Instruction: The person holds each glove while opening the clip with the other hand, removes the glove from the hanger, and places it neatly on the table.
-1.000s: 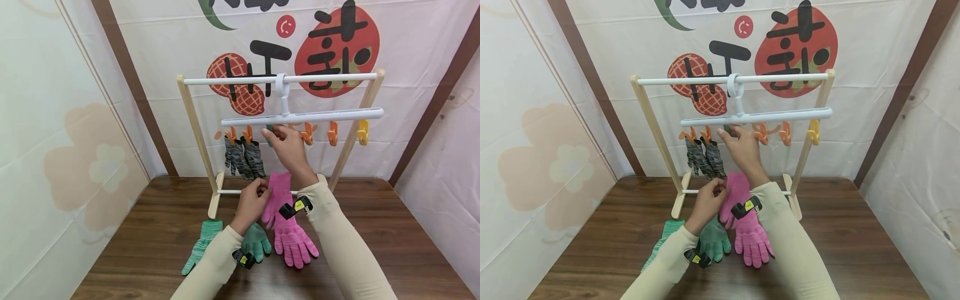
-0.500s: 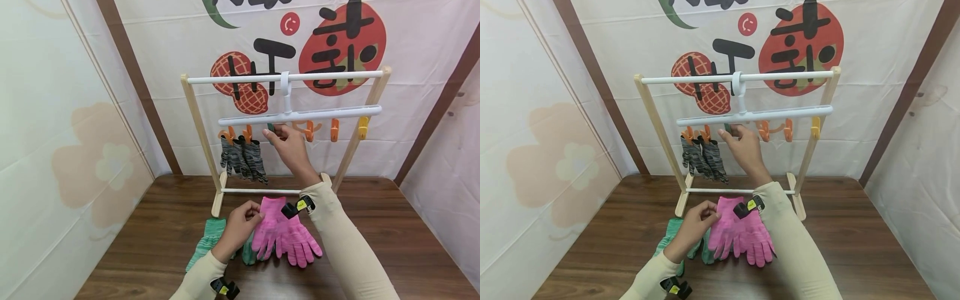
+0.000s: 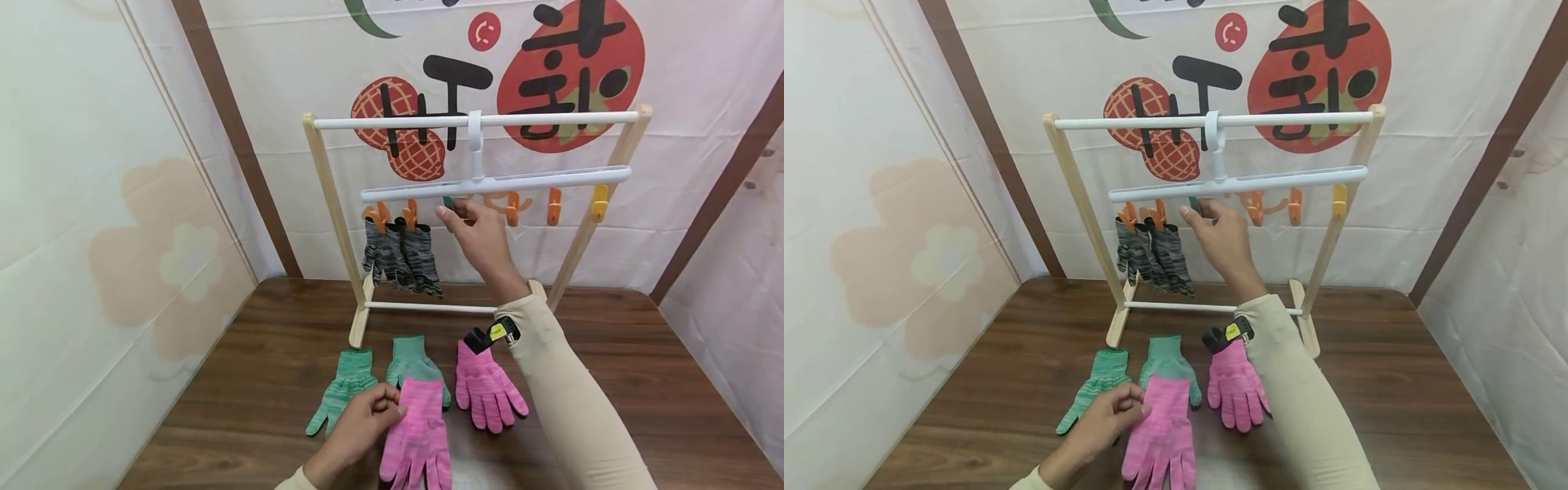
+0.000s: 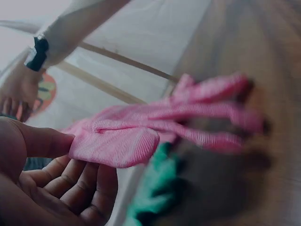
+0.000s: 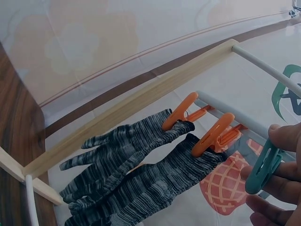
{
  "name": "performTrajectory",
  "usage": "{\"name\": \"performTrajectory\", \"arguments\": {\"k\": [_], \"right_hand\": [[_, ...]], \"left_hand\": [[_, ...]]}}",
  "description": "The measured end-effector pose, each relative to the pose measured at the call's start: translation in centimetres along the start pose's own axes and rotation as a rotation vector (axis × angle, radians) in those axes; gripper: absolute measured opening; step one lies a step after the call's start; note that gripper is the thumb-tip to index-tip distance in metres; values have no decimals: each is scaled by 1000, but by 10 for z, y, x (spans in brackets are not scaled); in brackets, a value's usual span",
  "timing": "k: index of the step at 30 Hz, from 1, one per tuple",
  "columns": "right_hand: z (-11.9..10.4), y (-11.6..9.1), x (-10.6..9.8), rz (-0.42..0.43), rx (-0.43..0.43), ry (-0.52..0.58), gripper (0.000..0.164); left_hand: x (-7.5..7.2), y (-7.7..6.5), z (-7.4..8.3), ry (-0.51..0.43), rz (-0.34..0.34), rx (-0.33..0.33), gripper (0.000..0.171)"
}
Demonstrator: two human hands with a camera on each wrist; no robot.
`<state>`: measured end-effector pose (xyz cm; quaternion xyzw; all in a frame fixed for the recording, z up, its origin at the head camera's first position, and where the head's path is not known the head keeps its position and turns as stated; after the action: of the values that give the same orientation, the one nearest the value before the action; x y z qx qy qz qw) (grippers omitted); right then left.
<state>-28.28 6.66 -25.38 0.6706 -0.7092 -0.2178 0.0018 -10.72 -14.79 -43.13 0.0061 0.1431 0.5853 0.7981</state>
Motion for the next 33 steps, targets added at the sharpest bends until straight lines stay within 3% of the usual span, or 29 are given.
{"name": "performTrajectory", "arguments": {"k": [5,13,20,29,33], "right_hand": [[1,2,-3,13,3,6,41],[4,4,-4,20,-6,-2,41],[3,2,-6,15,2,7,43],[6,1,-8,9,22,12,44],[9,1,-8,9,25,20,45]], "left_hand": [[-10,-18,-17,11,-14,-73,13],[-30,-41,-22,85,-44,-128,13],[-53,-60,-26,287,-116,-96,17],[-72,-74,-32,500,-189,-114,11],[-76,-77,-34,534,-210,-151,13]]}}
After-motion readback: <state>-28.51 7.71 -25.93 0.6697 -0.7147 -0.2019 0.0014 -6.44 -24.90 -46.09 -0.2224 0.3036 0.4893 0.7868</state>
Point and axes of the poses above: each hand's wrist, its own y-axis towards the middle knuckle, its own x-axis out of the palm, z = x × y, the point moved 3 cm from there along y, towards the middle knuckle, and after that the axes turned 13 degrees about x, right-handed, at the moved point
